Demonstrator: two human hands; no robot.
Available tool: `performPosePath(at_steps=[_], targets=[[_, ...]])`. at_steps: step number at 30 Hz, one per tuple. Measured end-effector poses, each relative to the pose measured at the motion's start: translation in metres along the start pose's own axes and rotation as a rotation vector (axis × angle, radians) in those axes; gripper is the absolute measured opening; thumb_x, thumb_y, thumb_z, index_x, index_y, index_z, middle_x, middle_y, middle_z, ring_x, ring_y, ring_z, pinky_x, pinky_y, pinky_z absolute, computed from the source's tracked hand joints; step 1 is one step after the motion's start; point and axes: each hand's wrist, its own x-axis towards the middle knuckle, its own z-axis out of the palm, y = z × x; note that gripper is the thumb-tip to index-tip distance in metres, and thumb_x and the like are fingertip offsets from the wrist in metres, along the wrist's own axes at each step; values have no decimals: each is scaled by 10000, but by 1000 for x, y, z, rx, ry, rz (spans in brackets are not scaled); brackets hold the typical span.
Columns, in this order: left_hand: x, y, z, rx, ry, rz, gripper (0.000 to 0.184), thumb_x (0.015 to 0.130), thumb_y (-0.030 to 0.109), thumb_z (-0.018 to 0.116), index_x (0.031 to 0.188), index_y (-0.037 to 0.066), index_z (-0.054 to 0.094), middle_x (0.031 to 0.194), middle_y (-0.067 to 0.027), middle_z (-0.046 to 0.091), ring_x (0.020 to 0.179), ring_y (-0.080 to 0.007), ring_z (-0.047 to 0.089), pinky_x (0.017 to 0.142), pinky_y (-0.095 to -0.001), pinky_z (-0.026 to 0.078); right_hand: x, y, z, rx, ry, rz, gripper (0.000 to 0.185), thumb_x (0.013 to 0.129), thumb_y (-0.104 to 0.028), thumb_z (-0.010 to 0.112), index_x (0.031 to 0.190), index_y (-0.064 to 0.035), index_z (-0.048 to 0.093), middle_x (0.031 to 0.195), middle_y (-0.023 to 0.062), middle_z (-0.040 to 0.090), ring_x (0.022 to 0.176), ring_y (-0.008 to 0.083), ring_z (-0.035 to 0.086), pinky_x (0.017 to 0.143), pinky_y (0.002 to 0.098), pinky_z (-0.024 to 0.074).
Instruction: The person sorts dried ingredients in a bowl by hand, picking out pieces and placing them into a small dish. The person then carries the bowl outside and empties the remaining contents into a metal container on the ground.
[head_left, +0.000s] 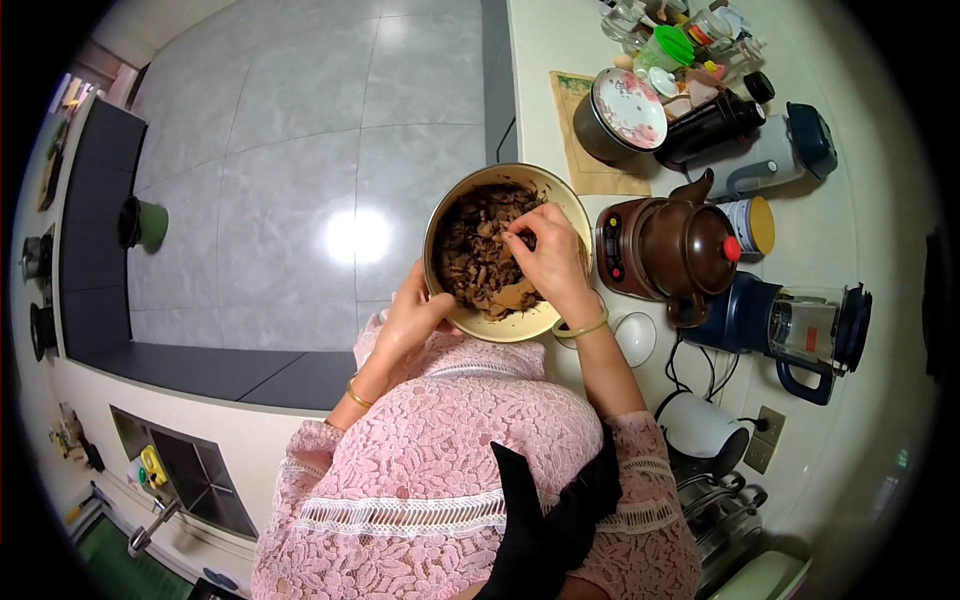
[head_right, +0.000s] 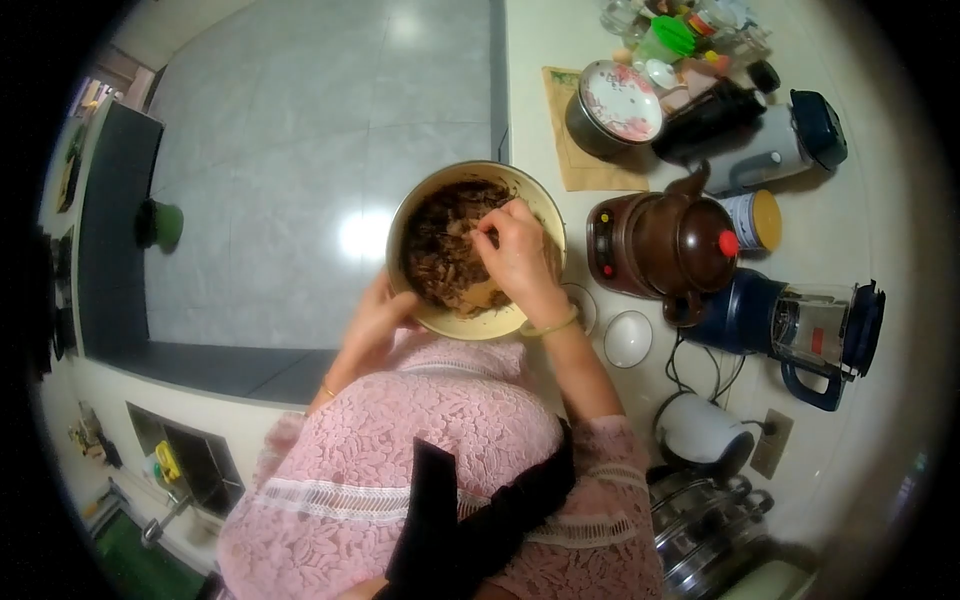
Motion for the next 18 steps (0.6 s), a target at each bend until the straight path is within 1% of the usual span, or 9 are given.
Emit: performPosePath(at_steps=[1, 2, 4, 5, 6, 8, 10, 12, 18], targets=[[0, 0, 0, 1, 0, 7, 544, 754, -14, 449, 1269, 3, 277, 1023, -137, 514, 704, -179, 611, 515, -254, 559, 0, 7, 4, -11, 57, -66, 84, 691, -47, 655, 750, -21, 602, 763, 92, 530, 666, 228, 539, 598, 313, 439], [0, 0, 0, -1, 6, 8, 544, 754, -14, 449, 1269, 3, 277, 1023, -137, 514, 704, -179, 611, 515, -254, 559, 1, 8, 2, -8, 54, -69, 84, 691, -47, 655, 750, -21, 602, 763, 92, 530, 666, 228, 539, 598, 313, 439], [0, -1, 0, 11, 14, 0, 553, 753, -14, 452, 1276, 3, 270, 1032, -141, 511, 703, -182, 611, 511, -254, 557, 0, 10, -2, 15, 68, -20, 64, 690, -39, 645, 731, -25, 598, 746, 82, 524, 591, 194, 506, 540, 290, 419], [0, -1, 0, 10, 14, -2, 553, 753, -14, 452, 1276, 3, 270, 1032, -141, 511, 703, -182, 611, 511, -254, 557, 0, 13, -4, 47, 76, -14, 59, 688, -31, 641, 728, -30, 597, 733, 64, 515, 533, 142, 451, 498, 256, 387], [0, -1, -1, 12, 10, -17, 554, 753, -14, 452, 1276, 5, 271, 1035, -140, 509, 707, -181, 609, 509, -254, 555, -1, 13, -8, 47, 74, -14, 59, 688, -31, 641, 728, -30, 597, 733, 64, 515, 533, 142, 451, 498, 256, 387], [0, -2, -2, 13, 5, -33, 554, 753, -14, 453, 1277, 7, 272, 1038, -139, 508, 711, -180, 608, 507, -253, 552, -3, 11, -16, 151, 16, 122, 69, 684, -30, 648, 731, -29, 596, 728, 49, 509, 529, 112, 426, 497, 235, 374], [2, -6, -3, -38, -4, -7, 552, 756, -11, 451, 1278, 8, 274, 1040, -133, 510, 721, -174, 604, 504, -249, 545, -5, 11, -19, 153, 26, 146, 71, 687, -23, 647, 745, -33, 608, 732, 39, 506, 523, 97, 405, 493, 224, 362], [4, -9, -4, -49, -10, 4, 549, 758, -9, 450, 1278, 8, 275, 1037, -131, 513, 722, -173, 602, 504, -247, 542, -5, 6, -23, 80, 20, 147, 96, 703, -29, 630, 795, -27, 603, 796, 102, 537, 623, 222, 533, 592, 310, 445], [1, -1, 0, -26, -17, -6, 554, 756, -14, 449, 1281, 7, 274, 1043, -129, 509, 712, -167, 600, 507, -245, 541, 2, -2, -9, 105, 13, 30, 169, 698, -47, 655, 854, -22, 597, 838, 127, 522, 770, 281, 536, 675, 340, 442]])
